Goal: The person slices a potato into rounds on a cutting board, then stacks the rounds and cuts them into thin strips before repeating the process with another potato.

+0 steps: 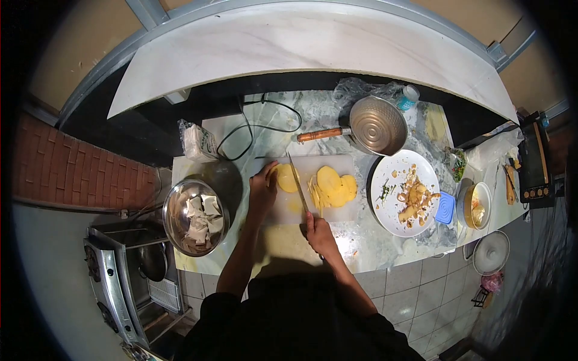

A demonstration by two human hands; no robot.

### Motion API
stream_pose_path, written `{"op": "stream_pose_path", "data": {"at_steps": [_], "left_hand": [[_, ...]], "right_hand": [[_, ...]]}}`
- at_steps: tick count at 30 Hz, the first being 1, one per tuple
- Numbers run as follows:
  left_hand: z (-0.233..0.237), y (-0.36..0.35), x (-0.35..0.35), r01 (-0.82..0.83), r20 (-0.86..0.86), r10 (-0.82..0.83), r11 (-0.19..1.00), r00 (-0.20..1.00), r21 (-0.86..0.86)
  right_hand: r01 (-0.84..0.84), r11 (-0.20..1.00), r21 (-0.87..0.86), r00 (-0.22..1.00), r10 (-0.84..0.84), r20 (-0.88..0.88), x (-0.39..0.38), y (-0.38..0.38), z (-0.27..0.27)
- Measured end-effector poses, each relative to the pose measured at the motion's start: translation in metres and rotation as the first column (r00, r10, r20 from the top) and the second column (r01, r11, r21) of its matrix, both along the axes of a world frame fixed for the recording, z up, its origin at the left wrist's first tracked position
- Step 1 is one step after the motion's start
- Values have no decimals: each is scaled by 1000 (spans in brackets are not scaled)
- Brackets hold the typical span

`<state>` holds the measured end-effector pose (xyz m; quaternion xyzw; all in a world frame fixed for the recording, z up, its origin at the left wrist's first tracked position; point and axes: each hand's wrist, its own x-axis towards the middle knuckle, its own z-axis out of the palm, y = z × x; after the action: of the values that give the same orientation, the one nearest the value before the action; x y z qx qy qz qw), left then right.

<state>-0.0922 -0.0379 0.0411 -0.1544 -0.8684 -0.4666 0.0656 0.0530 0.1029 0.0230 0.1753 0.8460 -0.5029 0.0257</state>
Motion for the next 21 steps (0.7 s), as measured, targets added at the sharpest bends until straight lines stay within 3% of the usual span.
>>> {"op": "stream_pose_path", "data": {"at_steps": [2, 5, 9, 11, 14, 18, 20, 21], "left_hand": [[-2, -5, -3, -30, 250, -22, 979, 968, 204], [-6, -12, -6, -99, 375, -35, 938, 927, 332], [12, -18, -5, -154, 405, 59, 966, 912, 206], [10, -21, -9, -135, 267, 46, 936, 963, 324], [24, -20, -5, -217, 347, 54, 865, 936, 452], [30, -18, 15, -242, 342, 109, 894, 933, 377], [27, -14, 27, -181, 207, 150, 974, 967, 140], [24, -10, 33, -180, 209, 149, 974, 966, 139]], "right_hand": [[6, 1000, 3, 1000, -6, -13, 0, -1, 3], [3, 1000, -1, 1000, -3, 23, -2, 0, 11], [-22, 1000, -17, 990, 24, 137, -4, 1, 17], [-17, 1000, -24, 989, 21, 144, -4, 1, 24], [-6, 999, -42, 995, 10, 98, 1, 1, 14], [33, 999, -29, 999, -32, 39, 9, 2, 13], [21, 998, -62, 995, -15, 101, 10, 3, 17], [6, 995, -96, 987, 9, 158, 10, 3, 18]]}}
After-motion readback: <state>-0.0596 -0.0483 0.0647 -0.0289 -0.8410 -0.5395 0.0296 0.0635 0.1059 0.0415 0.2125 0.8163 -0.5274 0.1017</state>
